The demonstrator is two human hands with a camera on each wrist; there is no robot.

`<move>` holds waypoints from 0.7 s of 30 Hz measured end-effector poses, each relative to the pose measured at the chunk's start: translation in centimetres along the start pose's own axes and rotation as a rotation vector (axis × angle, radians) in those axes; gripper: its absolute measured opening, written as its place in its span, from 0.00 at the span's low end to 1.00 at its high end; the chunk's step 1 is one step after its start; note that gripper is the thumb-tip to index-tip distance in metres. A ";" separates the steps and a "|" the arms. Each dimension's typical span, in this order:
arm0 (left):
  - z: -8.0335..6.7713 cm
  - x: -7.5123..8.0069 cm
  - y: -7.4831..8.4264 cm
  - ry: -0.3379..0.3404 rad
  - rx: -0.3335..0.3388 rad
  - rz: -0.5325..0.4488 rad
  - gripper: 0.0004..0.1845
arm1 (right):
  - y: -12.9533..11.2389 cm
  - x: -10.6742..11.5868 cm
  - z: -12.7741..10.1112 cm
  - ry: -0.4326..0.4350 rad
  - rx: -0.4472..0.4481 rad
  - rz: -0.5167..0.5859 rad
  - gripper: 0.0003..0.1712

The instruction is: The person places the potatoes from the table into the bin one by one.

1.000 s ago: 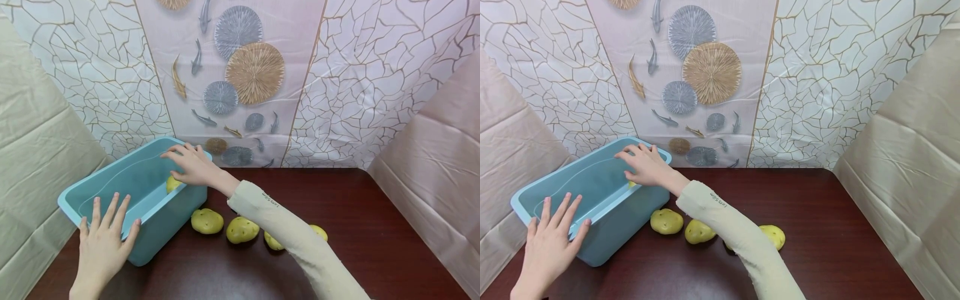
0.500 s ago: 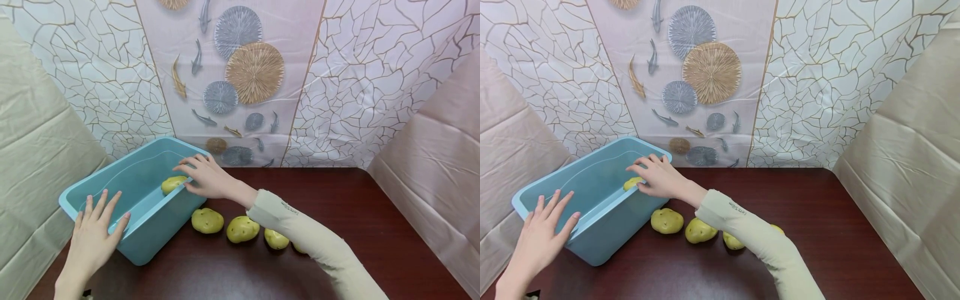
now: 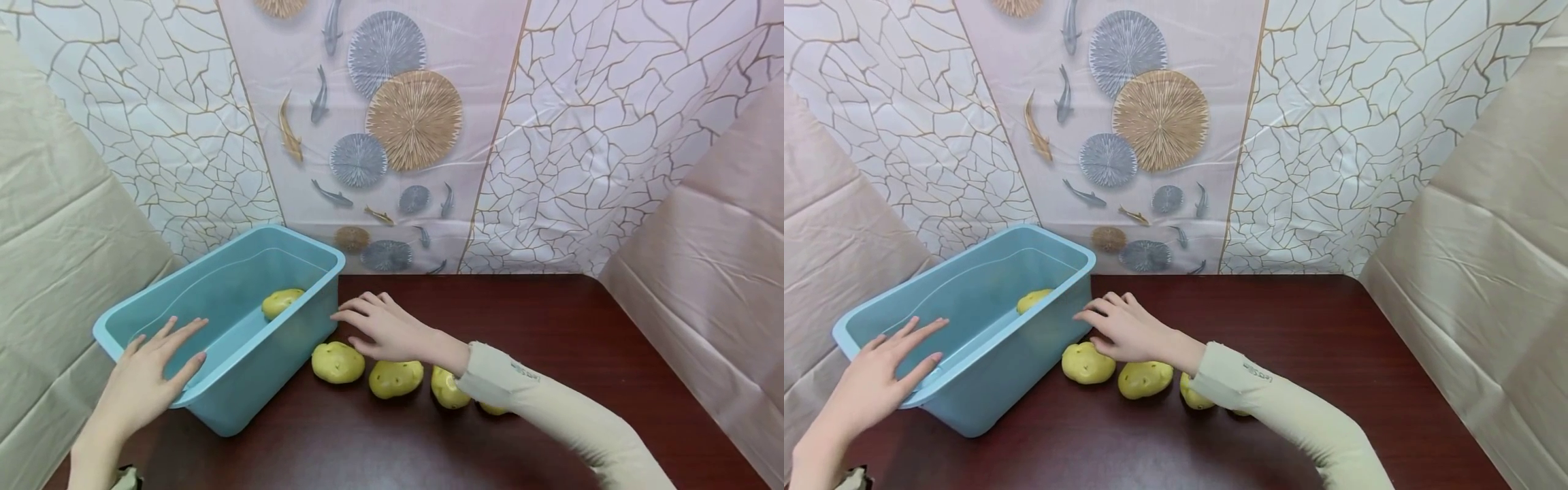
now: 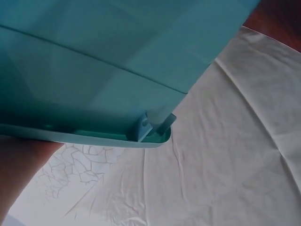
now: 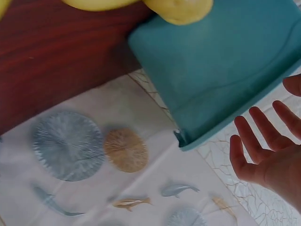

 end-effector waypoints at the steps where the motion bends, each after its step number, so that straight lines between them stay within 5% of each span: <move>1: 0.0 0.0 0.0 0.008 -0.007 0.002 0.26 | 0.1 -0.1 -0.4 0.000 0.001 -0.002 0.22; 14: -0.4 -0.3 0.2 0.057 0.001 -0.043 0.24 | 1.1 -1.0 -4.0 -0.081 -0.074 -0.030 0.24; 21: -1.3 0.1 2.9 0.106 -0.051 -0.058 0.26 | 1.3 -1.3 -5.1 -0.133 -0.106 -0.015 0.25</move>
Point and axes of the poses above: each hand's wrist, its own z-axis towards the middle knuckle, its own x-axis out of the back of the hand, y = z × x, the point moved 2 cm from there along z, towards the middle knuckle, and after that the axes turned 13 degrees about z, right-handed, at the moved point
